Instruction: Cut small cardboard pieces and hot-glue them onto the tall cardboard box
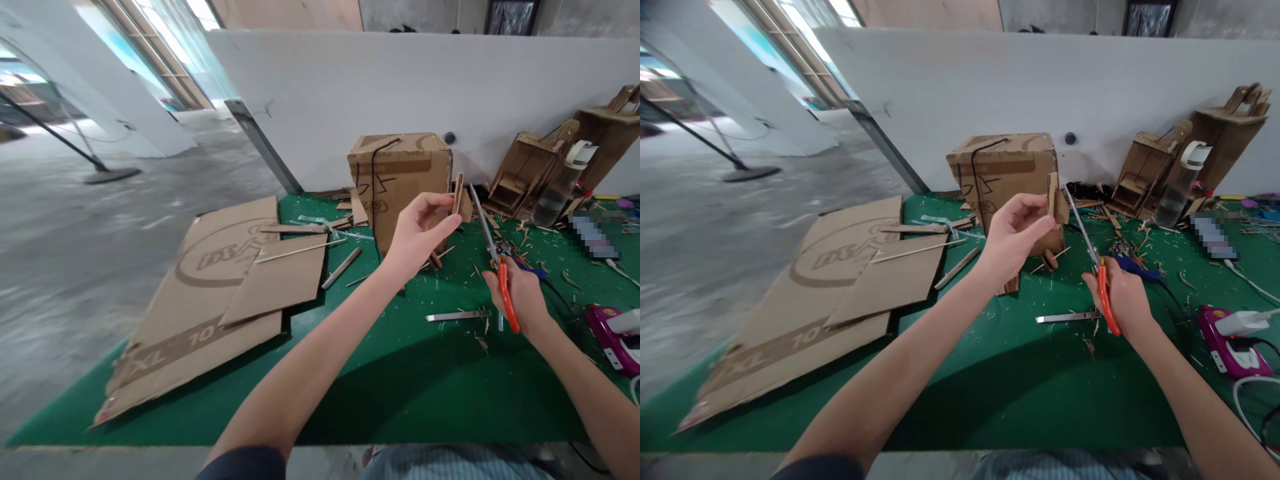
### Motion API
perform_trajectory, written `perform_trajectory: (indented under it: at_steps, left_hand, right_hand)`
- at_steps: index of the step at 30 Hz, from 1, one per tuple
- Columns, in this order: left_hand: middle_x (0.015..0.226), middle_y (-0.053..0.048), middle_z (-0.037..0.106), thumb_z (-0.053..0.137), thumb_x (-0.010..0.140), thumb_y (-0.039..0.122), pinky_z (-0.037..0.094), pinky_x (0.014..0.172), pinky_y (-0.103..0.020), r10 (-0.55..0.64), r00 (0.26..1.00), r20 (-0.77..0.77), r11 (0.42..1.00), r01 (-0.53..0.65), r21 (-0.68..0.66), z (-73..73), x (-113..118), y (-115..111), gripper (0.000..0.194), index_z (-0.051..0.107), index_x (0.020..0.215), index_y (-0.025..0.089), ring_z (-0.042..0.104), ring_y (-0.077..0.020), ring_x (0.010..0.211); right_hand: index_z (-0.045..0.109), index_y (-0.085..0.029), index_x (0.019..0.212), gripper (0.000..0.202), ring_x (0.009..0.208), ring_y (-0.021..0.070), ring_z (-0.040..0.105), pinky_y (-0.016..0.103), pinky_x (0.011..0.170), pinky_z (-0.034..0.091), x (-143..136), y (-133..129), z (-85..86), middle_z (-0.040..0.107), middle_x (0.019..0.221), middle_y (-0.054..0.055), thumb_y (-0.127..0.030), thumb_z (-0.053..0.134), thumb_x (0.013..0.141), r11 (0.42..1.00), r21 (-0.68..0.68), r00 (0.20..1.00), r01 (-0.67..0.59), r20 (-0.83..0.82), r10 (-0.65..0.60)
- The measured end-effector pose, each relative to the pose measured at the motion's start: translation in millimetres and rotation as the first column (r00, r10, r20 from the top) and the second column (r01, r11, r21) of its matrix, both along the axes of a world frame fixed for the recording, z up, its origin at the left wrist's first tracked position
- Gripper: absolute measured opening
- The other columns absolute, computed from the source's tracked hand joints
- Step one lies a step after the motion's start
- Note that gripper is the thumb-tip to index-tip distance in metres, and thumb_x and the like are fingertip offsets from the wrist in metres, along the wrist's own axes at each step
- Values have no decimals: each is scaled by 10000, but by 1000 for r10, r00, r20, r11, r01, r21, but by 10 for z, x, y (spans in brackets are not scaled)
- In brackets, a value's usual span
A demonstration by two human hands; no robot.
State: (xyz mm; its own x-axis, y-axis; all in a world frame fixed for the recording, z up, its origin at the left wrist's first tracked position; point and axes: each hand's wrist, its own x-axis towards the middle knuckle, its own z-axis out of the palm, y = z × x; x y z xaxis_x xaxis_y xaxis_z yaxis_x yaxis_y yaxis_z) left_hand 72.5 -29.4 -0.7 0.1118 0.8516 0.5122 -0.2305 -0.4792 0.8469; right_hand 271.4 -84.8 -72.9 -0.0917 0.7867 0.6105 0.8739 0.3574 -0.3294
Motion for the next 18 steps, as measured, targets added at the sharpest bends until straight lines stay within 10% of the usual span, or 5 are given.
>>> perform_trajectory:
  at_steps: [18]
  left_hand:
    - [1086, -34, 677, 770, 711, 379, 574, 866, -377, -61, 995, 79, 988, 71, -137, -3, -69, 71, 382, 591, 1027, 260, 663, -193, 985]
  right_hand:
    - [609, -166, 1060, 413, 566, 199, 639, 306, 547, 502, 22, 1, 38, 698, 775, 69, -523, 439, 941, 987, -129, 961, -97, -271, 59]
